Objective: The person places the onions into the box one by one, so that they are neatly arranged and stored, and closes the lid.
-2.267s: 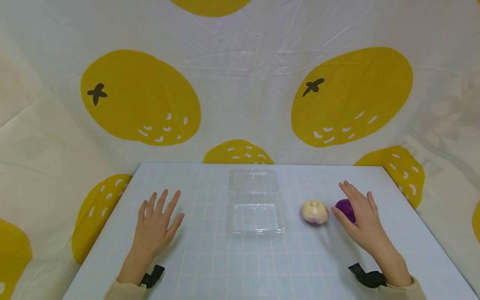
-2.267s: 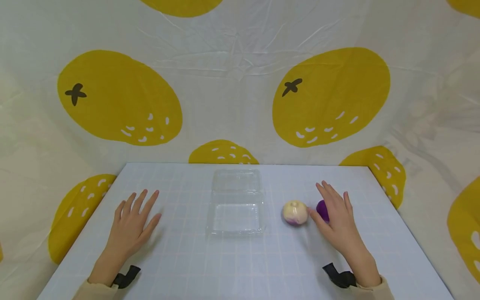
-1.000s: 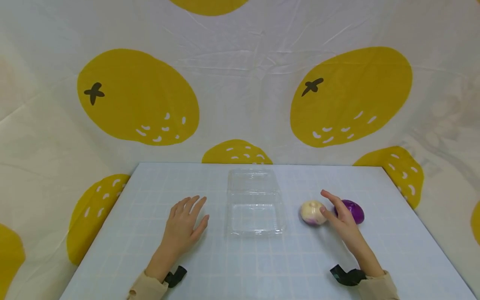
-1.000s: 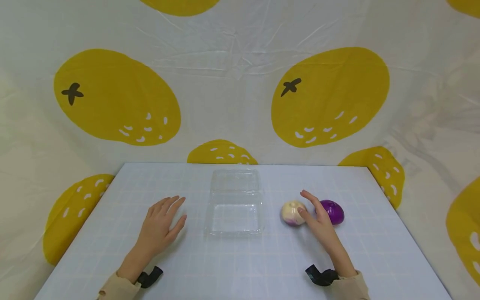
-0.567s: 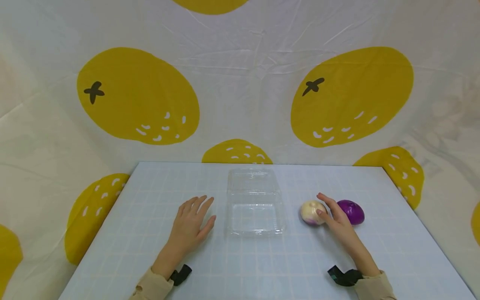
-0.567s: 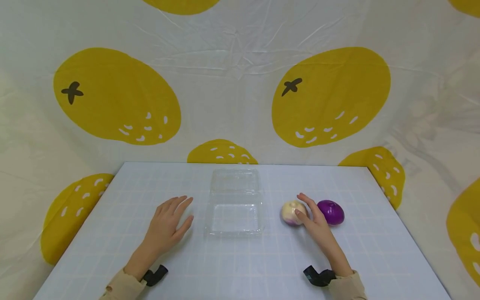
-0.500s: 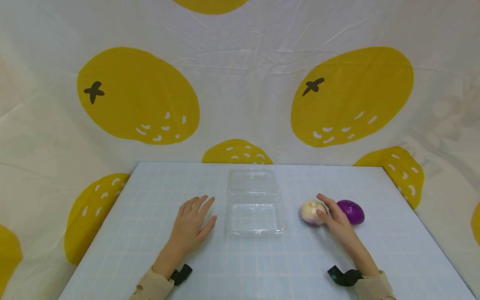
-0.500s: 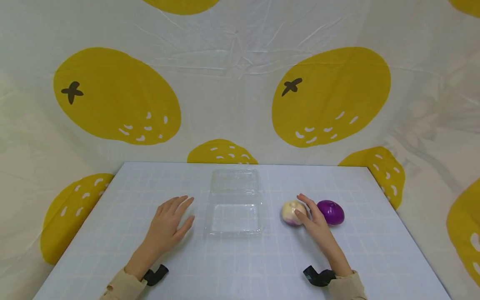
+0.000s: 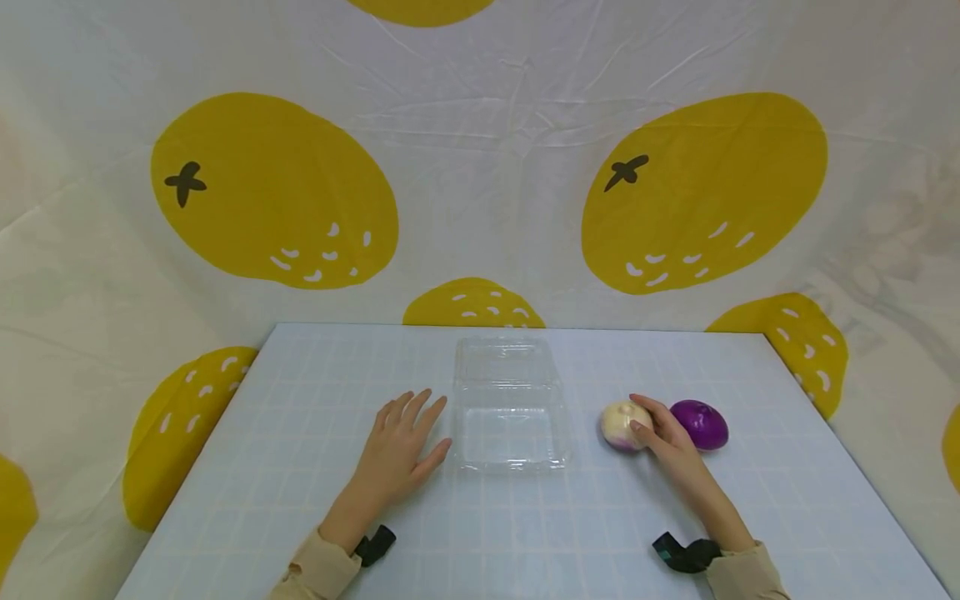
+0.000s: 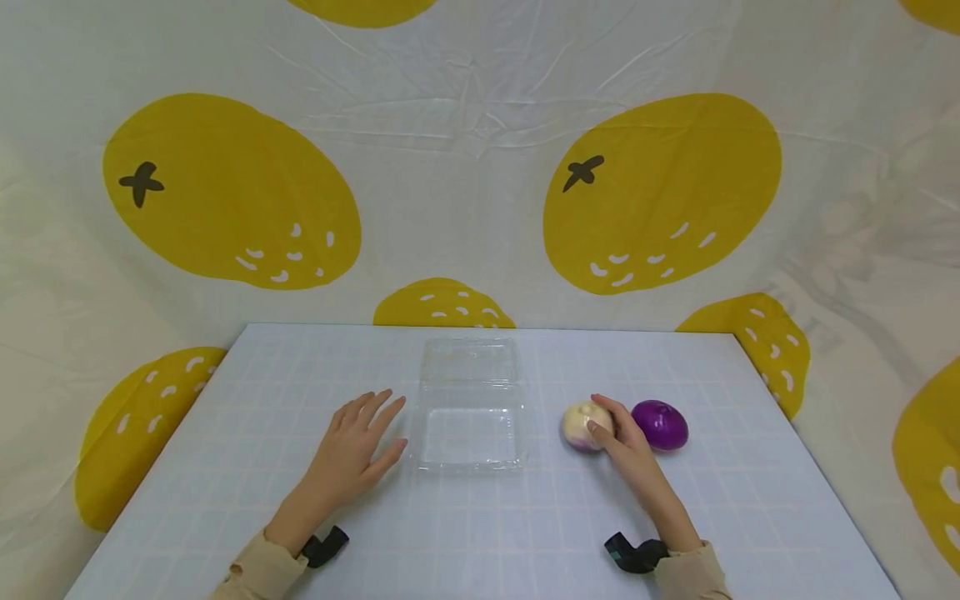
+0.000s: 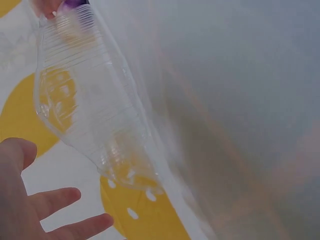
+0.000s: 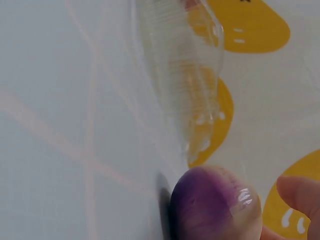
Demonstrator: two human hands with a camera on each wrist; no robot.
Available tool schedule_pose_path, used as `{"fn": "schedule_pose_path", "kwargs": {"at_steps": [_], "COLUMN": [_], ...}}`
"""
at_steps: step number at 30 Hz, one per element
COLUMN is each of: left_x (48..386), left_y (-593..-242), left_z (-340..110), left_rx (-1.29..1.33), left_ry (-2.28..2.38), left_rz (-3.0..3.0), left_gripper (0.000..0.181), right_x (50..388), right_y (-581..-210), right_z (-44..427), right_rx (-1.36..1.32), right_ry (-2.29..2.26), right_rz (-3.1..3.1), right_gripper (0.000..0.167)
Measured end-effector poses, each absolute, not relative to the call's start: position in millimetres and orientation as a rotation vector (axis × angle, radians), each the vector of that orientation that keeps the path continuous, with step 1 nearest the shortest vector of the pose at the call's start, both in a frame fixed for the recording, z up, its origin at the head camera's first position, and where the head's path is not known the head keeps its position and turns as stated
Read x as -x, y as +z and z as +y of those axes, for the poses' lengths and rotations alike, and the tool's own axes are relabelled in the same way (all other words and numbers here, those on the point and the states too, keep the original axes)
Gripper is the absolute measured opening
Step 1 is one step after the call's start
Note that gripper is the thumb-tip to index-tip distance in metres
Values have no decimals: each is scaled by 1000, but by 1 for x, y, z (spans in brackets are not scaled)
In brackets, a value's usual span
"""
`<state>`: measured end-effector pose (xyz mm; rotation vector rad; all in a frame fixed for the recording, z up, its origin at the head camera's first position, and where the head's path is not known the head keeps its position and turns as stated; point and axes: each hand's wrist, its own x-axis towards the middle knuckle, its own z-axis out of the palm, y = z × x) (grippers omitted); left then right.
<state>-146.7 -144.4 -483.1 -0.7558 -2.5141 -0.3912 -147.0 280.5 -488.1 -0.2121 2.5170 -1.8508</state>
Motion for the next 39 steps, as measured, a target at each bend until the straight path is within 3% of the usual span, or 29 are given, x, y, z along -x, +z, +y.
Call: {"fn": "schedule_pose_path", "kwargs": {"at_steps": [6,14,24,39], "left_x": [147,148,152,155], "left_y": [-483,-486,-487,-486], "left_z": [-139,-134,-125,-122], "left_rx": [770,801,848,851], "left_ry": [-377,-324,-338,-371], "left_rz": [-2560,-2703,-2766,-2847], "left_gripper": [57,76,93,100], "right_x": [148,147,148,150], "right_y": [-491,-496,-505,-501], "right_z": [282,282,286,286], "right_rx": [125,128,151,105], "right_ry": [-1806,-1785,-1831,-1788], "right_rz": [2528,2537,2533,2554], "right_gripper": [58,79,82,81]}}
